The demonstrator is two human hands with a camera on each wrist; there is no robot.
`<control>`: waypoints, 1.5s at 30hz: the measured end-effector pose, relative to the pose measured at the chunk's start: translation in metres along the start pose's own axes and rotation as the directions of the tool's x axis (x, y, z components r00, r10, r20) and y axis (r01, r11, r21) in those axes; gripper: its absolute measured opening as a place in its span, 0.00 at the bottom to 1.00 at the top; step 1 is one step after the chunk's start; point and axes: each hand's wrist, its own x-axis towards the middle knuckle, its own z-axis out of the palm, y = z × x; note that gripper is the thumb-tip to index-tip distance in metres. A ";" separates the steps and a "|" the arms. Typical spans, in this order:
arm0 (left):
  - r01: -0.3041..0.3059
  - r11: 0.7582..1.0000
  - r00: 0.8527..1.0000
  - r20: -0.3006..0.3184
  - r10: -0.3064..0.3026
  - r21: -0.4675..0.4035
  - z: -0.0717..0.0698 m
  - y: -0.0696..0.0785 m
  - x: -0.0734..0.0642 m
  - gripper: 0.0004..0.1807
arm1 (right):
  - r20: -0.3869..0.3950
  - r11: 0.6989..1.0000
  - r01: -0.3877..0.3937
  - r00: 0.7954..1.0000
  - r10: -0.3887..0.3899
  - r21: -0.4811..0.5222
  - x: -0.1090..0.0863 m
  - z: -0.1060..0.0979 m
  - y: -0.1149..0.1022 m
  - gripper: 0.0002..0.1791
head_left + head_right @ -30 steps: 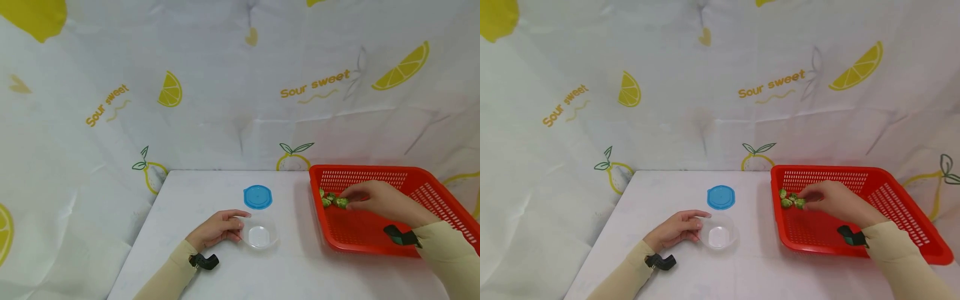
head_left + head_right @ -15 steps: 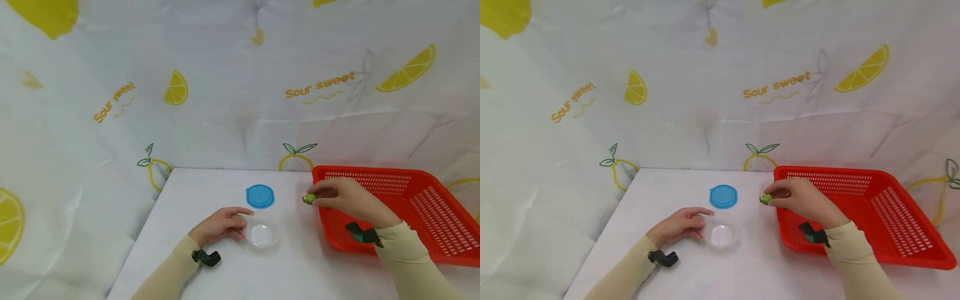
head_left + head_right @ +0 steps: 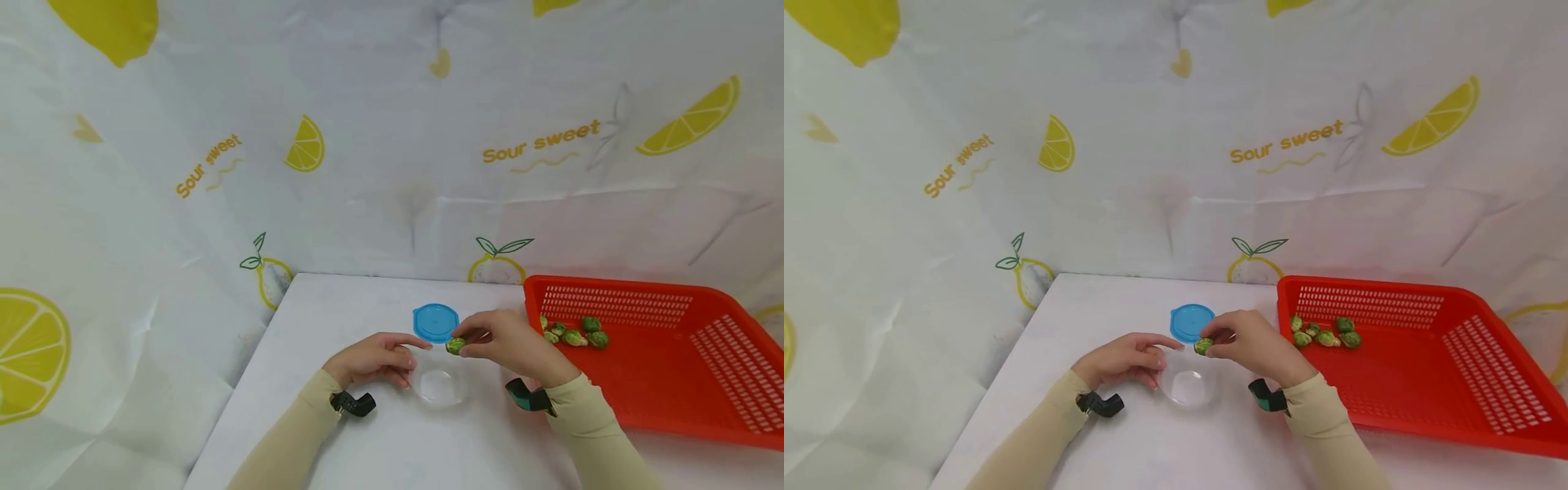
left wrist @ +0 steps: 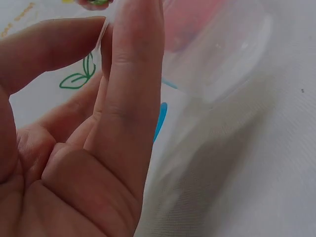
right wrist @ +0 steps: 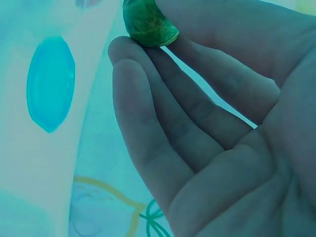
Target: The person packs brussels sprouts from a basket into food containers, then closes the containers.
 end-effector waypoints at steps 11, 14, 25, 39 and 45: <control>-0.010 0.999 0.999 0.032 0.012 -0.047 -0.001 -0.004 0.004 0.27 | 0.020 0.999 -0.045 0.999 0.044 0.016 0.012 0.031 0.001 0.12; -0.010 0.999 0.999 0.030 0.012 -0.049 -0.001 -0.004 0.003 0.27 | 0.027 0.998 -0.059 0.998 0.059 0.003 0.014 0.037 0.000 0.12; -0.009 0.998 0.999 0.042 0.012 -0.068 0.002 -0.003 0.003 0.27 | 0.037 0.994 -0.082 0.996 0.085 -0.071 0.016 0.051 -0.005 0.14; -0.002 0.998 0.999 0.047 0.005 -0.061 0.002 -0.003 0.002 0.27 | 0.029 0.986 -0.083 0.996 0.088 -0.146 0.023 0.069 -0.011 0.11; -0.005 0.998 0.999 0.039 0.008 -0.061 0.002 -0.003 0.002 0.27 | 0.029 0.981 -0.096 0.994 0.102 -0.169 0.025 0.073 -0.014 0.12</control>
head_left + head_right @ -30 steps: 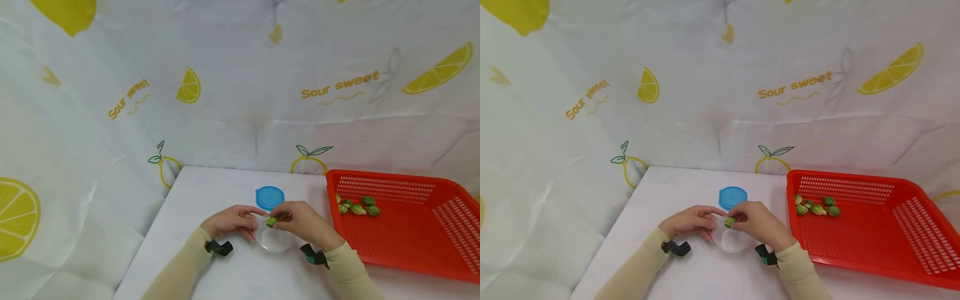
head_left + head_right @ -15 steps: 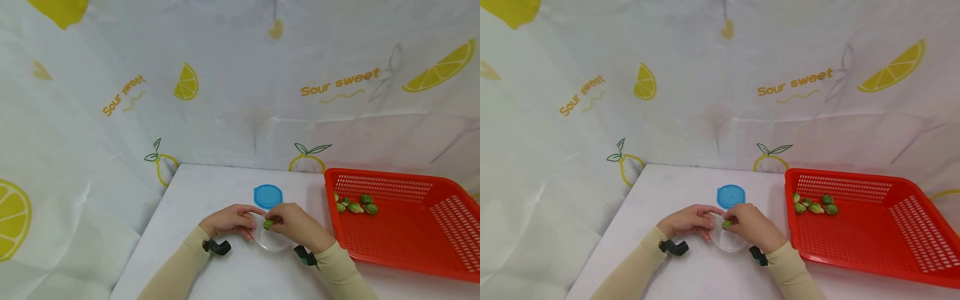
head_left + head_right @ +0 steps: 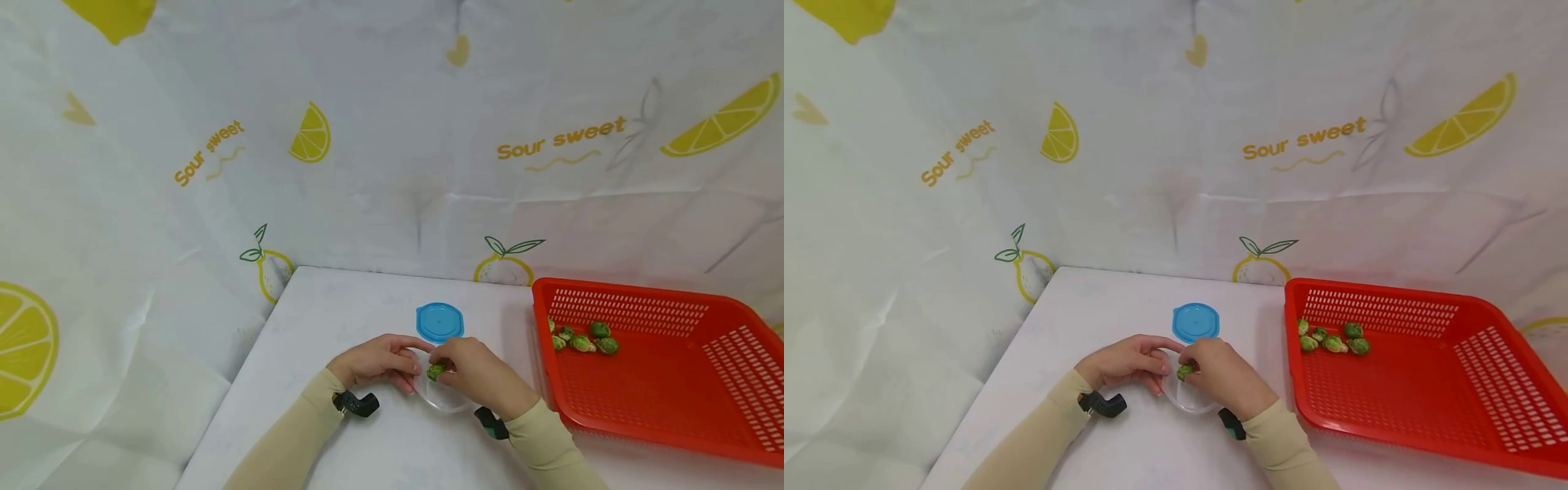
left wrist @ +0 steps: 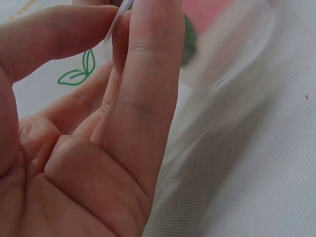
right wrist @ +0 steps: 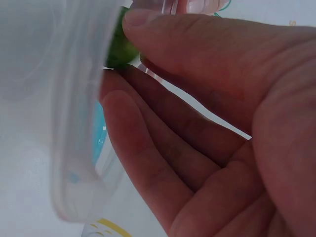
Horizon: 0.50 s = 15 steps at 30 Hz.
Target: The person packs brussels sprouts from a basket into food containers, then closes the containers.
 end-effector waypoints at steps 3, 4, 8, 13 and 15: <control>0.007 1.000 1.000 0.007 -0.007 0.002 0.002 0.001 0.002 0.27 | -0.004 1.000 -0.005 1.000 0.005 -0.001 -0.002 0.000 0.000 0.12; 0.006 1.000 1.000 0.011 -0.007 0.003 0.003 0.001 0.003 0.27 | -0.008 1.000 -0.006 1.000 0.006 -0.003 -0.003 0.000 0.001 0.12; 0.009 1.000 1.000 0.022 -0.010 0.014 0.005 0.003 0.005 0.28 | -0.020 1.000 -0.030 0.999 0.030 -0.004 -0.007 -0.002 0.002 0.13; 0.014 0.999 1.000 0.011 -0.014 0.030 0.002 0.000 0.004 0.27 | -0.029 1.000 -0.017 0.999 0.017 -0.002 -0.010 -0.009 0.001 0.14; 0.018 0.999 1.000 -0.003 -0.018 0.032 -0.001 -0.003 0.002 0.27 | -0.035 1.000 0.008 0.999 -0.008 -0.003 -0.011 -0.013 0.000 0.14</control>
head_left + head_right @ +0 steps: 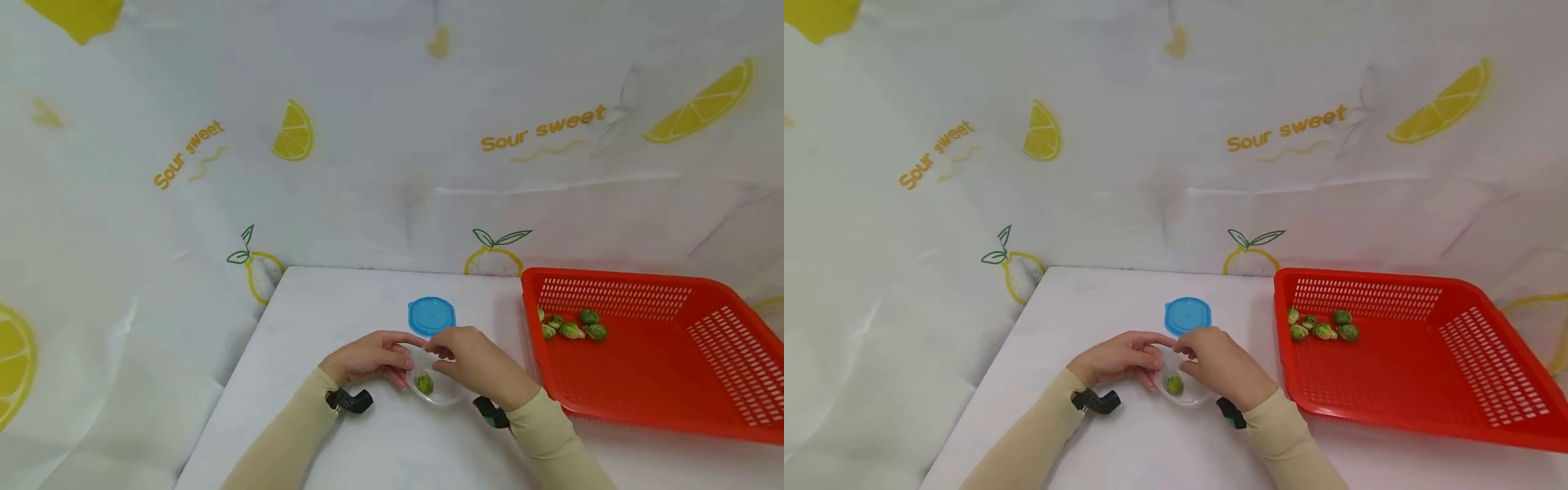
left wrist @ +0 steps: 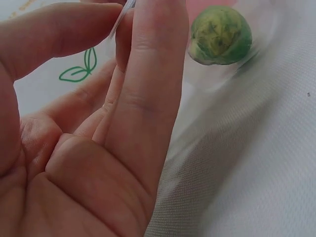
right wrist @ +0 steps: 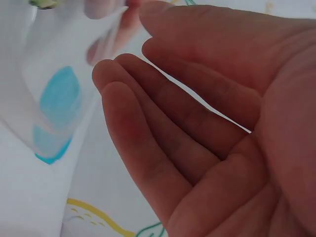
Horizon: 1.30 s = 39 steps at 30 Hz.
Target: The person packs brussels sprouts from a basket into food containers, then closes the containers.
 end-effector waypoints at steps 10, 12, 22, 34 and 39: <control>0.013 1.000 0.999 -0.038 -0.013 0.001 0.000 -0.005 0.001 0.27 | -0.016 0.998 0.047 0.999 -0.047 -0.035 -0.037 -0.062 0.007 0.13; 0.014 1.000 0.999 -0.039 -0.014 -0.002 0.002 -0.004 0.002 0.28 | -0.020 0.998 0.044 0.999 -0.045 -0.047 -0.045 -0.080 0.019 0.13; 0.000 0.999 1.000 -0.012 0.000 -0.037 0.004 -0.008 -0.002 0.31 | -0.027 0.983 -0.163 0.986 0.162 -0.080 -0.076 -0.155 0.132 0.15; -0.034 0.998 0.999 0.022 0.035 -0.060 0.001 -0.010 -0.001 0.32 | 0.048 0.957 -0.285 0.956 0.288 -0.054 -0.086 -0.174 0.229 0.20; -0.042 0.997 0.998 0.037 0.045 -0.059 0.001 -0.009 0.002 0.32 | 0.069 0.956 -0.291 0.954 0.293 -0.033 -0.082 -0.171 0.244 0.19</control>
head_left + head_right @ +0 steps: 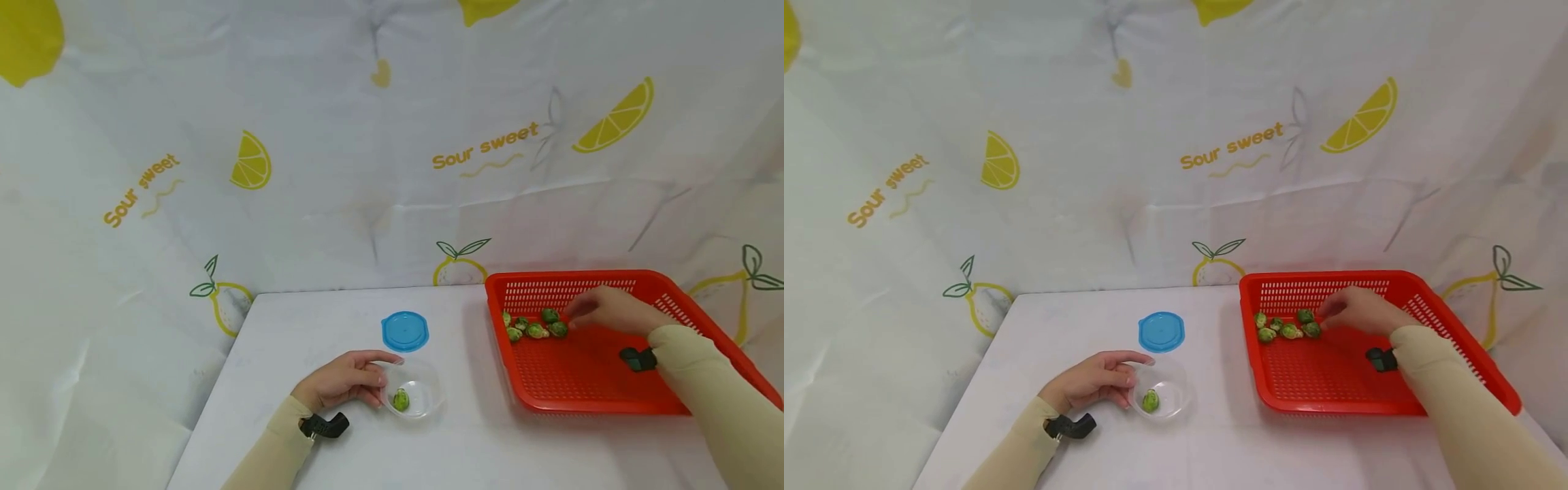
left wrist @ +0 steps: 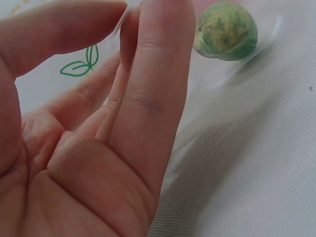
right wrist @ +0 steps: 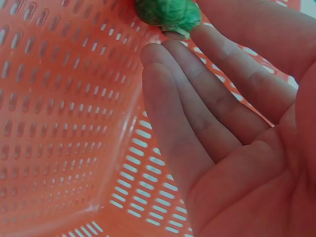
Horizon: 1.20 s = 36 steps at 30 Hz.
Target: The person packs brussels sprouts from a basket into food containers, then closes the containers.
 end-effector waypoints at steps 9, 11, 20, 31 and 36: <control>0.019 1.000 1.000 -0.017 -0.019 0.003 0.002 0.002 -0.002 0.33 | 0.012 1.000 -0.008 1.000 0.008 0.015 0.013 0.010 0.006 0.17; 0.024 1.000 1.000 -0.019 -0.024 0.007 0.003 0.003 -0.001 0.32 | 0.015 1.000 -0.013 1.000 0.013 0.002 0.013 0.010 0.005 0.18; 0.022 1.000 1.000 -0.005 -0.022 -0.002 0.004 0.004 0.005 0.31 | 0.020 0.999 -0.033 0.999 0.034 -0.012 0.011 0.008 0.000 0.16; 0.007 1.000 1.000 0.003 -0.007 -0.028 0.003 0.004 0.001 0.31 | 0.031 0.998 -0.050 0.998 0.049 0.026 0.017 0.011 0.001 0.15; 0.014 0.999 1.000 -0.008 -0.014 -0.029 0.003 0.004 -0.001 0.31 | 0.043 0.998 -0.052 0.998 0.051 0.029 0.020 0.011 0.002 0.16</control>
